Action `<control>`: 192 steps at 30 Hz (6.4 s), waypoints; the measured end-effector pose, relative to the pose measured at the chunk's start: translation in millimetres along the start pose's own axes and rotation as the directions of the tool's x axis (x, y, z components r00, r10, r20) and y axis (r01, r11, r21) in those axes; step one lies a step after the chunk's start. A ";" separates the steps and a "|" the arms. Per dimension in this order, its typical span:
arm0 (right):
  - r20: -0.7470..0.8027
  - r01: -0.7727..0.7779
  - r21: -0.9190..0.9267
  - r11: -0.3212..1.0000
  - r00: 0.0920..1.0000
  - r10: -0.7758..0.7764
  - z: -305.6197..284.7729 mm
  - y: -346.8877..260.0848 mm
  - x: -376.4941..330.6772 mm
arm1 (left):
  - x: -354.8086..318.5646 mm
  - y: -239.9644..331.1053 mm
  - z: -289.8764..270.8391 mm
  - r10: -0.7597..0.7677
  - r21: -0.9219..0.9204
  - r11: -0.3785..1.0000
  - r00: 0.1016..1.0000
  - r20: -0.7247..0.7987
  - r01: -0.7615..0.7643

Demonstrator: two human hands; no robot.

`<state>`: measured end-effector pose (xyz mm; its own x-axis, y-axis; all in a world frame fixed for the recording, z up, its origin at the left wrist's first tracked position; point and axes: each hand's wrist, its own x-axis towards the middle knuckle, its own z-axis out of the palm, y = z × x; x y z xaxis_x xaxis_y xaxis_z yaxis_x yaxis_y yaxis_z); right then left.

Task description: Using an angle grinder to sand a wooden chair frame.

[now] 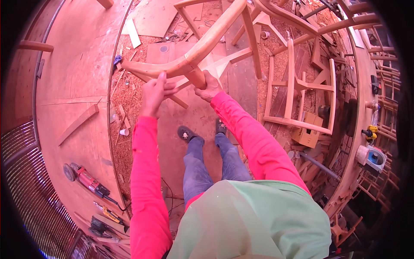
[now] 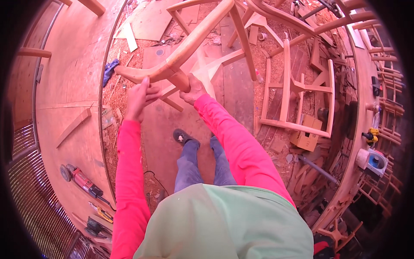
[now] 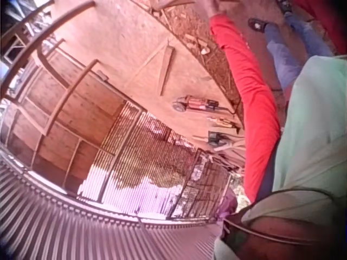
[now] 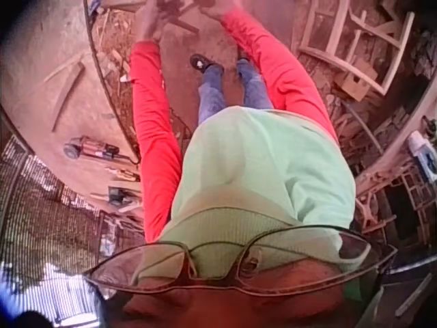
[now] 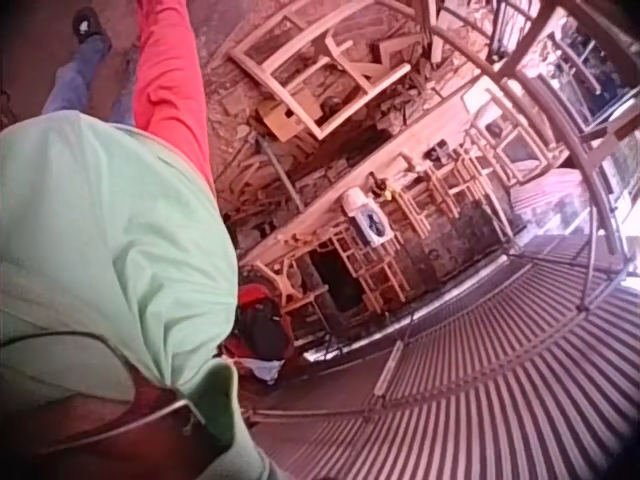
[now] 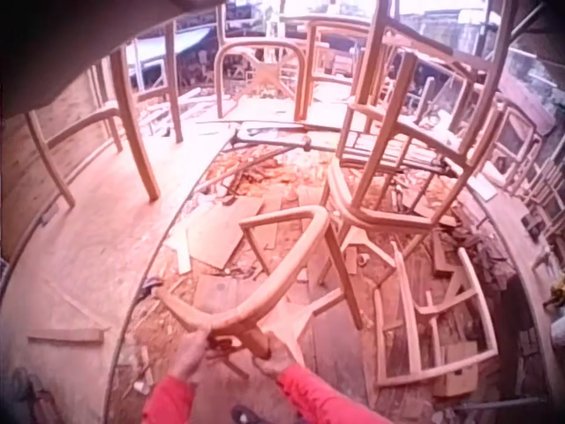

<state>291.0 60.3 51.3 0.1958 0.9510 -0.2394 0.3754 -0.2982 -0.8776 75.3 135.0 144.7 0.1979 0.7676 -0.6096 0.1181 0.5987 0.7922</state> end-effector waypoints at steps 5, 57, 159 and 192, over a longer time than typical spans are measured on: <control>0.008 -0.013 -0.133 0.991 1.000 0.014 -26.8 -2.2 11.5 | -14.0 3.8 -14.8 0.864 0.933 -0.061 0.450 0.227 -0.354; 0.066 -0.404 0.808 0.428 0.785 0.616 -8.6 72.2 143.2 | 9.3 -212.1 -107.5 0.048 -0.208 0.944 0.731 -0.681 -0.255; 0.817 -0.849 -0.139 0.509 0.192 0.544 106.8 137.6 -79.7 | -336.1 -173.4 -20.6 0.405 0.410 0.911 0.290 -0.867 -0.046; 0.565 -0.759 0.030 0.651 0.550 0.615 -74.4 144.2 -131.6 | -382.0 -125.1 -92.3 0.334 0.255 0.937 0.406 -0.850 -0.238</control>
<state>386.7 -114.0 -12.8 -0.1733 0.3859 -0.9061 0.0684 -0.9131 -0.4020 -104.9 -212.0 275.9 -0.7076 0.7066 -0.0065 0.3114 0.3200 0.8948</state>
